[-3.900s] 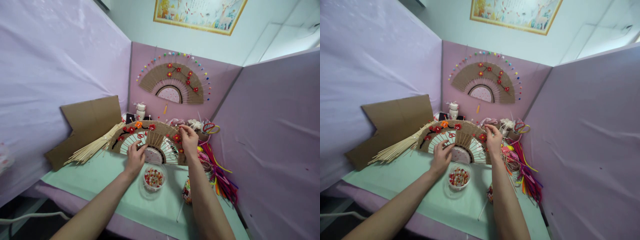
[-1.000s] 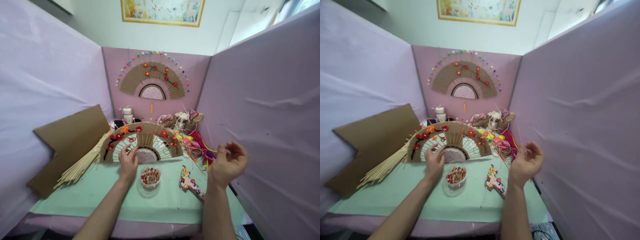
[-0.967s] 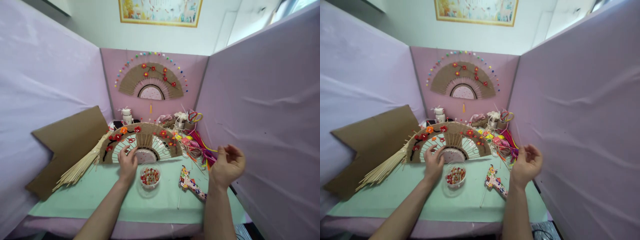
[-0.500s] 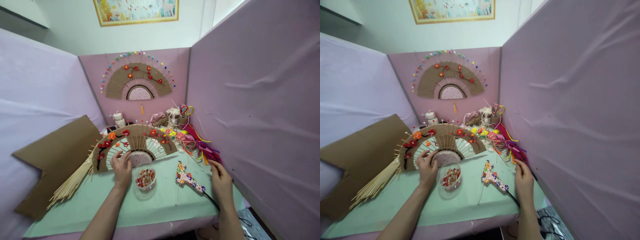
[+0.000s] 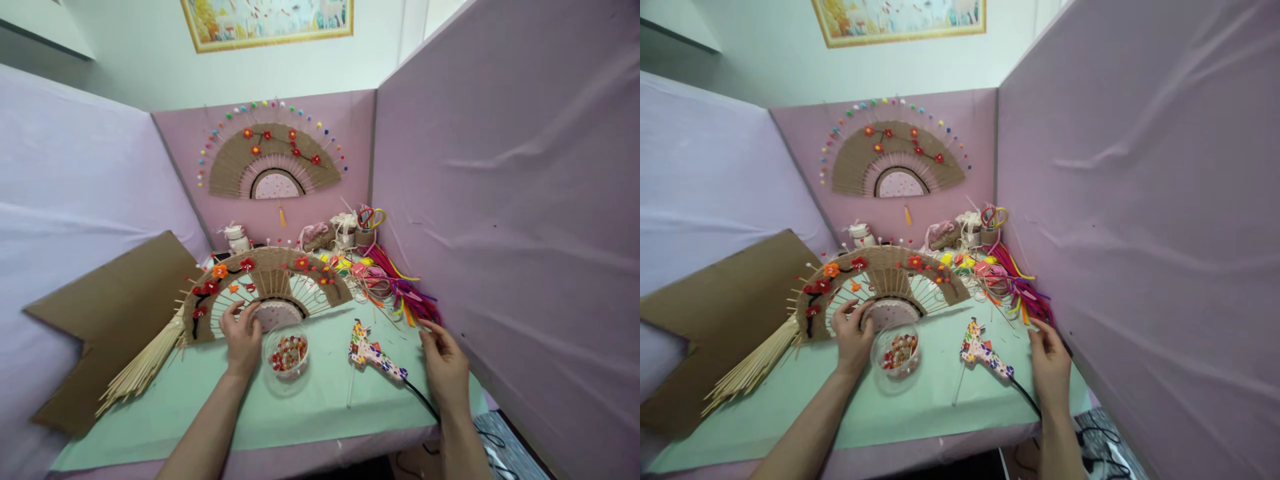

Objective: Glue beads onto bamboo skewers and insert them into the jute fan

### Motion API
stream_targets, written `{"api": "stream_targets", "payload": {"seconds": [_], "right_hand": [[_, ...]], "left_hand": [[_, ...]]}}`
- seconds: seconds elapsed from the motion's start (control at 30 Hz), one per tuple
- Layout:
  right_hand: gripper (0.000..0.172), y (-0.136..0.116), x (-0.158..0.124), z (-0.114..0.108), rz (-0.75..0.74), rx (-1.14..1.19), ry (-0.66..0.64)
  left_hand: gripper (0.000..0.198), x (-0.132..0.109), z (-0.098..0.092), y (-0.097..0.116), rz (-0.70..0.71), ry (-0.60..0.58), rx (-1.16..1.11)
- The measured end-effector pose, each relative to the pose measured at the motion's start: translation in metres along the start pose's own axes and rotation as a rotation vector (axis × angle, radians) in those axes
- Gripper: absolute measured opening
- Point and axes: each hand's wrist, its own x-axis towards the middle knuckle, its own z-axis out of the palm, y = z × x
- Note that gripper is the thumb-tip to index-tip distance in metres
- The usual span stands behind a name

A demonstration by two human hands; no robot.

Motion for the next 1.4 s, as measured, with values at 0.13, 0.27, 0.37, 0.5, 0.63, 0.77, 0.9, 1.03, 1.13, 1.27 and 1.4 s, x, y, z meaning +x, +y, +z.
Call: {"api": "stream_targets", "payload": {"seconds": [0.13, 0.27, 0.37, 0.5, 0.63, 0.77, 0.9, 1.03, 1.13, 1.27, 1.4], "right_hand": [[0.046, 0.001, 0.001, 0.002, -0.009, 0.033, -0.008], [0.035, -0.004, -0.002, 0.0, 0.023, 0.02, 0.017], [0.043, -0.009, -0.006, -0.003, 0.034, 0.008, 0.06], [0.036, -0.009, -0.004, -0.003, 0.022, 0.064, 0.141], [0.042, -0.013, -0.001, 0.0, -0.009, 0.149, 0.202], [0.044, -0.044, -0.002, 0.007, -0.096, 0.208, 0.227], [0.034, -0.097, -0.005, 0.032, -0.294, 0.235, 0.09], [0.035, -0.139, -0.001, 0.08, -0.444, 0.133, -0.046], [0.044, -0.155, 0.005, 0.124, -0.544, 0.075, -0.187], [0.051, -0.161, 0.012, 0.173, -0.582, 0.04, -0.281], [0.054, -0.166, 0.016, 0.197, -0.602, -0.009, -0.329]], "left_hand": [[0.029, -0.001, 0.002, -0.002, -0.001, 0.005, -0.005], [0.029, -0.001, 0.001, -0.002, -0.01, 0.007, -0.017], [0.029, -0.001, 0.001, -0.002, -0.022, -0.001, -0.02], [0.03, -0.002, 0.001, -0.003, -0.039, -0.002, -0.033], [0.031, -0.003, 0.0, -0.004, -0.057, -0.011, -0.051], [0.032, -0.003, -0.001, -0.002, -0.047, -0.001, -0.084], [0.032, -0.002, -0.003, 0.001, -0.057, 0.018, -0.109], [0.032, -0.001, -0.005, 0.002, -0.077, 0.018, -0.134], [0.032, 0.0, -0.005, 0.0, -0.072, 0.021, -0.152], [0.032, 0.001, -0.004, -0.002, -0.082, 0.026, -0.178], [0.032, 0.002, -0.003, -0.002, -0.087, 0.025, -0.2]]}}
